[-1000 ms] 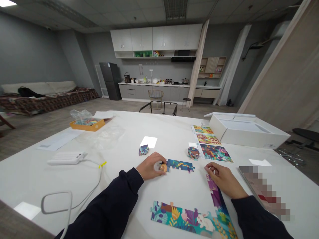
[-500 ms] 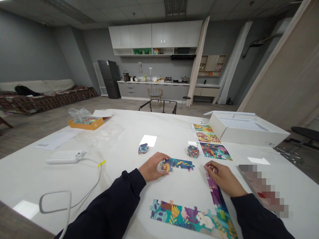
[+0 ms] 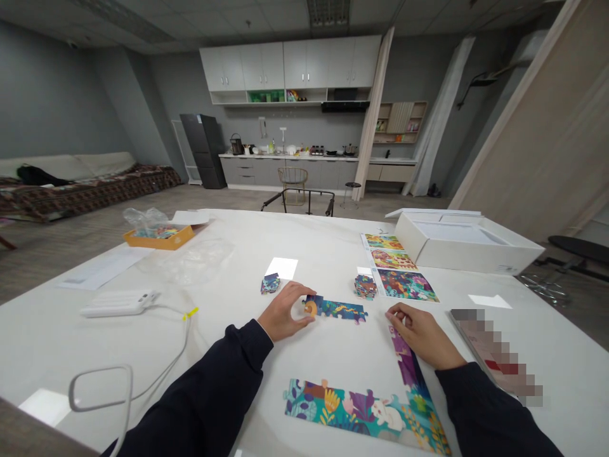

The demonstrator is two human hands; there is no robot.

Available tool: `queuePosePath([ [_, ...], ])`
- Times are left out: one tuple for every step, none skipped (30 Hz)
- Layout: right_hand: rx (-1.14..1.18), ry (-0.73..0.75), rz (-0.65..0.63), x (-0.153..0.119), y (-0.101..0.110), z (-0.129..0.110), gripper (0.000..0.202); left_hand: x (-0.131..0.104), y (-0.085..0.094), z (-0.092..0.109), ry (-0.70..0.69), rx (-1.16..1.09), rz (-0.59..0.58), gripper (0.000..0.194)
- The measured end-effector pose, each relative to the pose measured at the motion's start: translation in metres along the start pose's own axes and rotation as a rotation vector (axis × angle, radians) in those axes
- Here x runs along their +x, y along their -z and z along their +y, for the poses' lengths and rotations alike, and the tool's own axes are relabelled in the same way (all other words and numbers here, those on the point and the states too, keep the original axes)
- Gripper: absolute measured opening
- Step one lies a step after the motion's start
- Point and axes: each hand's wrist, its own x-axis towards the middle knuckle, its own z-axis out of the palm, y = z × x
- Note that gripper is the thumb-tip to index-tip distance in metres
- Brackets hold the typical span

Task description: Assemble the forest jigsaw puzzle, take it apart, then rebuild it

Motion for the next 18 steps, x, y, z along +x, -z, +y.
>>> queuePosePath([
  [0.002,0.001,-0.002,0.0,-0.0002,0.0005,0.036,0.0001,0.0004,0.0005,-0.002,0.003,0.001,0.049],
  [0.002,0.0,-0.005,0.0,-0.0003,0.0008,0.036,0.0003,0.0009,0.0009,-0.004,0.004,-0.002,0.049],
  [0.001,-0.001,-0.008,0.0,-0.0004,0.0009,0.036,0.0004,0.0012,0.0012,-0.007,0.005,-0.004,0.049],
  [-0.001,-0.004,-0.009,0.0,-0.0003,0.0008,0.036,0.0005,0.0014,0.0014,-0.01,0.004,-0.005,0.049],
  [-0.003,-0.007,-0.009,0.0,-0.0003,0.0008,0.036,0.0006,0.0015,0.0014,-0.015,0.002,-0.006,0.049],
  [-0.006,-0.01,-0.007,0.0001,-0.0003,0.0008,0.035,0.0006,0.0014,0.0014,-0.019,0.0,-0.004,0.05],
  [-0.007,-0.011,-0.005,0.0001,-0.0004,0.001,0.035,0.0005,0.0013,0.0013,-0.021,-0.002,0.0,0.051],
  [-0.008,-0.01,-0.003,0.0003,-0.0007,0.0015,0.035,0.0004,0.0011,0.0011,-0.024,-0.003,0.003,0.051],
  [-0.008,-0.008,-0.002,0.0004,-0.0011,0.0022,0.035,0.0003,0.001,0.001,-0.025,-0.002,0.006,0.051],
  [-0.009,-0.006,-0.003,0.0006,-0.0015,0.003,0.035,0.0002,0.0009,0.0008,-0.026,0.0,0.007,0.052],
  [-0.009,-0.003,-0.005,0.0007,-0.0019,0.0037,0.035,0.0001,0.0008,0.0006,-0.027,0.002,0.009,0.051],
  [-0.008,-0.002,-0.006,0.0008,-0.0023,0.0042,0.035,0.0,0.0008,0.0003,-0.027,0.006,0.01,0.051],
  [-0.008,-0.001,-0.006,0.0009,-0.0025,0.0044,0.035,0.0,0.0008,-0.0002,-0.026,0.012,0.012,0.05],
  [-0.007,-0.001,-0.004,0.0009,-0.0025,0.0043,0.035,0.0,0.0009,-0.001,-0.021,0.023,0.019,0.049],
  [-0.005,-0.001,-0.001,0.0008,-0.0024,0.0039,0.035,0.0001,0.001,-0.002,-0.009,0.039,0.029,0.047],
  [-0.002,-0.001,0.002,0.0007,-0.0021,0.0033,0.035,0.0002,0.0012,-0.0033,0.009,0.059,0.045,0.045],
  [0.001,0.0,0.003,0.0005,-0.0018,0.0027,0.035,0.0003,0.0013,-0.0049,0.03,0.079,0.064,0.043],
  [0.003,0.0,0.003,0.0004,-0.0015,0.0022,0.035,0.0003,0.0014,-0.0065,0.052,0.097,0.084,0.04],
])
